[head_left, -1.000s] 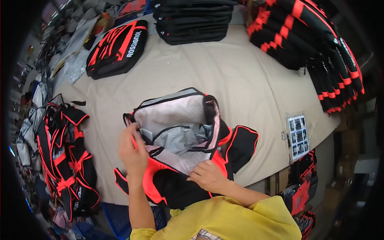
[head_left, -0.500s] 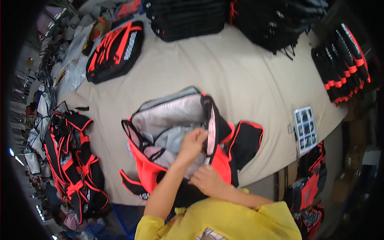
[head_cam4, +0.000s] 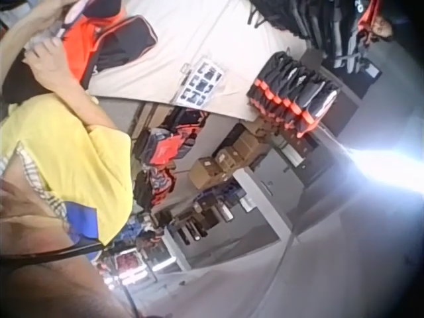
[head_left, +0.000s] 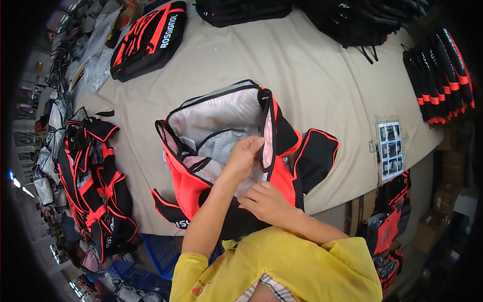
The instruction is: Inspecting the interior and straps of a red and black backpack at a workbench.
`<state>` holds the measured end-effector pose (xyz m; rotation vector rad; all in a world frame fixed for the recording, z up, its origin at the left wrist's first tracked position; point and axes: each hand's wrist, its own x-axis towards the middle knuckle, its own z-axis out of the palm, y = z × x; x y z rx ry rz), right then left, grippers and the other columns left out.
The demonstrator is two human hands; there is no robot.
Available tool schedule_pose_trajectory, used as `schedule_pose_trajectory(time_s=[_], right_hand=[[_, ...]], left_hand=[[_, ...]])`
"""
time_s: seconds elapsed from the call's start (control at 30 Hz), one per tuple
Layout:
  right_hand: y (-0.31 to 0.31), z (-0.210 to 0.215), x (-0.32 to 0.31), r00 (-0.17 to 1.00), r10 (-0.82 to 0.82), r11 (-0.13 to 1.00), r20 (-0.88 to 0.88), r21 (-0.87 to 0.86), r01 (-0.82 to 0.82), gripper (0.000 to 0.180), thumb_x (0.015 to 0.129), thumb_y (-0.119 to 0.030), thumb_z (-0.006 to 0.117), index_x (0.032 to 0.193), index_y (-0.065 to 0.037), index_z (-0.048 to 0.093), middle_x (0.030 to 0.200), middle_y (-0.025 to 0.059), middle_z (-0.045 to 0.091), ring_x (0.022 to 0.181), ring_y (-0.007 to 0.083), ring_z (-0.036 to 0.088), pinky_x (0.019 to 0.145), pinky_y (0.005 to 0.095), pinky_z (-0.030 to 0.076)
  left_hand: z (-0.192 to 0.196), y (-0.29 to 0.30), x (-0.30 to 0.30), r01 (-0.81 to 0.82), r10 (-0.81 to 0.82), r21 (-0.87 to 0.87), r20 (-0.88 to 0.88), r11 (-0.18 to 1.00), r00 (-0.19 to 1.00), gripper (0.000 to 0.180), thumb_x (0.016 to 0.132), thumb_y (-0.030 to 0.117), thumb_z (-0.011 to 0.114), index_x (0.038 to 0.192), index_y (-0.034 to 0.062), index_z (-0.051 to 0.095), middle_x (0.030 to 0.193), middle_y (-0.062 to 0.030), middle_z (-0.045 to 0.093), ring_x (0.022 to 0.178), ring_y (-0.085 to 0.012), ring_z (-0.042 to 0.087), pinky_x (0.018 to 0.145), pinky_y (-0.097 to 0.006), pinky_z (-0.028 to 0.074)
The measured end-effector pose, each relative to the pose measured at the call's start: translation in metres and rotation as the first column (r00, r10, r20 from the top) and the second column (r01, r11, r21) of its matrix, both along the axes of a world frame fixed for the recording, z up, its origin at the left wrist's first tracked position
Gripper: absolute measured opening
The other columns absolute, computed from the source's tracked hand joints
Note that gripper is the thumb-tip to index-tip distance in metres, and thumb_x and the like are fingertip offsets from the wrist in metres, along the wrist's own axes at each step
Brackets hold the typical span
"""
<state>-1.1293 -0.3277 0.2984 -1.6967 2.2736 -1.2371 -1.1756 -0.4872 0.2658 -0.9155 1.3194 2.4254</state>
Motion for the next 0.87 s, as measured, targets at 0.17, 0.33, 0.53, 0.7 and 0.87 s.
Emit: schedule_pose_trajectory(time_s=[0.17, 0.33, 0.53, 0.7, 0.87], right_hand=[[0.010, 0.031, -0.050, 0.959, -0.240, 0.944, 0.150, -0.197, 0.267, 0.012, 0.087, -0.005, 0.078, 0.099, -0.004, 0.076, 0.093, 0.0070, 0.072, 0.081, 0.0261, 0.069, 0.071, 0.0377, 0.054], [0.008, 0.030, -0.105, 0.811, -0.502, 0.827, 0.301, -0.106, 0.552, 0.012, 0.097, -0.004, 0.071, 0.107, 0.000, 0.075, 0.092, 0.0133, 0.072, 0.076, 0.0252, 0.069, 0.068, 0.0352, 0.055], [-0.021, 0.002, -0.164, 0.685, -0.674, 0.716, 0.277, 0.016, 0.698, 0.021, 0.102, -0.016, 0.069, 0.114, 0.000, 0.074, 0.103, 0.0165, 0.072, 0.081, 0.0262, 0.070, 0.071, 0.0342, 0.055], [-0.059, -0.020, -0.197, 0.722, -0.672, 0.731, 0.163, 0.296, 0.614, 0.032, 0.099, -0.026, 0.070, 0.117, 0.000, 0.074, 0.105, 0.0210, 0.074, 0.093, 0.0335, 0.071, 0.087, 0.0457, 0.055], [-0.056, -0.038, -0.179, 0.845, -0.470, 0.883, 0.255, 0.133, 0.451, 0.026, 0.098, -0.021, 0.071, 0.115, -0.002, 0.076, 0.100, 0.0202, 0.076, 0.095, 0.0334, 0.072, 0.089, 0.0460, 0.055]], left_hand=[[-0.006, -0.002, 0.004, 0.031, -0.032, -0.069, -0.024, 0.997, 0.999, 0.021, 0.109, 0.028, 0.063, 0.097, 0.0122, 0.068, 0.074, 0.0085, 0.059, 0.062, -0.0033, 0.053, 0.054, -0.023, 0.043], [-0.017, 0.006, 0.017, 0.018, -0.017, 0.016, -0.036, 1.000, 0.999, 0.020, 0.109, 0.029, 0.063, 0.098, 0.0123, 0.067, 0.075, 0.0086, 0.059, 0.061, -0.0031, 0.054, 0.053, -0.023, 0.044], [-0.011, 0.011, 0.020, 0.035, -0.034, 0.038, -0.011, 0.999, 0.999, 0.020, 0.109, 0.028, 0.063, 0.098, 0.0125, 0.067, 0.074, 0.0089, 0.058, 0.061, -0.0031, 0.054, 0.053, -0.023, 0.046], [-0.010, 0.008, 0.024, 0.103, -0.108, -0.092, -0.053, 0.990, 0.993, 0.019, 0.109, 0.027, 0.062, 0.099, 0.0117, 0.068, 0.074, 0.0081, 0.058, 0.062, -0.0038, 0.054, 0.054, -0.023, 0.045], [0.030, -0.025, 0.024, -0.060, -0.420, -0.998, -0.045, -0.024, 0.907, 0.038, 0.106, 0.043, 0.065, 0.126, 0.0119, 0.063, 0.117, -0.0131, 0.076, 0.100, -0.0343, 0.074, 0.076, -0.046, 0.059]])
